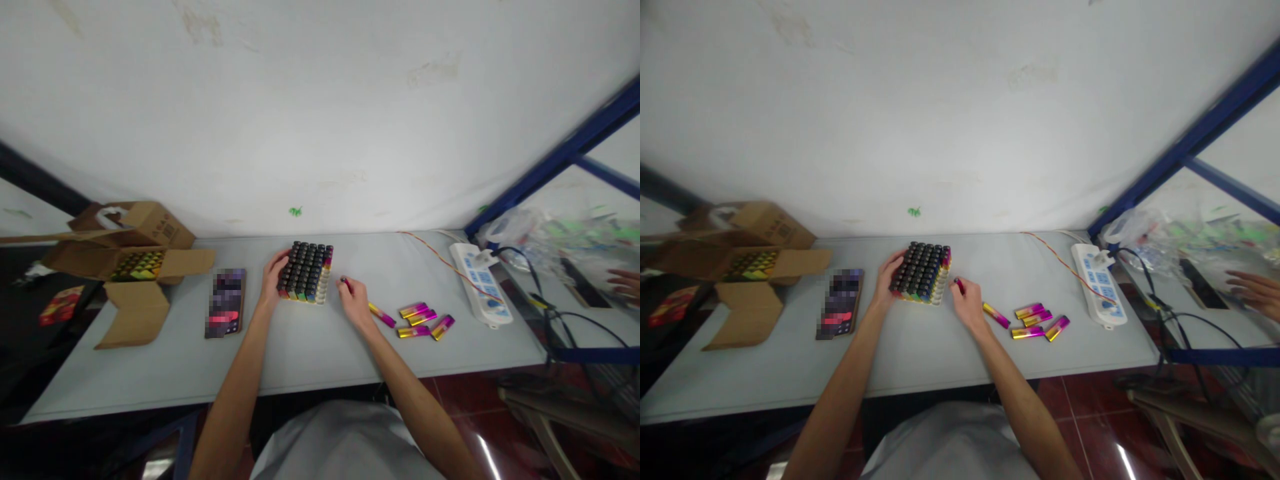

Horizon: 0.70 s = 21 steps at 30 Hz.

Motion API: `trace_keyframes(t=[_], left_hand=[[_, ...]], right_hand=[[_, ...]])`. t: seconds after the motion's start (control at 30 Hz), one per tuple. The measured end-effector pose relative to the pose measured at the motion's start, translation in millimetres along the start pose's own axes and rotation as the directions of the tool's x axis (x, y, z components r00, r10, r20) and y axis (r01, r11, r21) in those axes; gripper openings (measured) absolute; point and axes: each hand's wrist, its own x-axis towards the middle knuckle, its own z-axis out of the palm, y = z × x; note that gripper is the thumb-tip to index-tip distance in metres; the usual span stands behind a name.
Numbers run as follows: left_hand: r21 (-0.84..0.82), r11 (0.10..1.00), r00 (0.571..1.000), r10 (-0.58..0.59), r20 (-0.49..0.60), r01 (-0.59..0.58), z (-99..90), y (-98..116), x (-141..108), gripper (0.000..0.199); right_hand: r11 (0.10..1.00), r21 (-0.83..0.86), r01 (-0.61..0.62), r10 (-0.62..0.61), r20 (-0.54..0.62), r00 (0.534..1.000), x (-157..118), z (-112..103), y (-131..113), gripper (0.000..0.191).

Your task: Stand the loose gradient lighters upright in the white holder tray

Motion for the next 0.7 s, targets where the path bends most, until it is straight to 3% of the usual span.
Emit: trace_keyframes(t=[0.7], left_hand=[[0.022,1.0,1.0,-0.003,0.004,0.003,-0.6,-1.3,1.2,0.041]], right_hand=[[0.999,-0.007,0.034,-0.033,0.036,0.999,-0.6,-0.9,-2.3,0.041]])
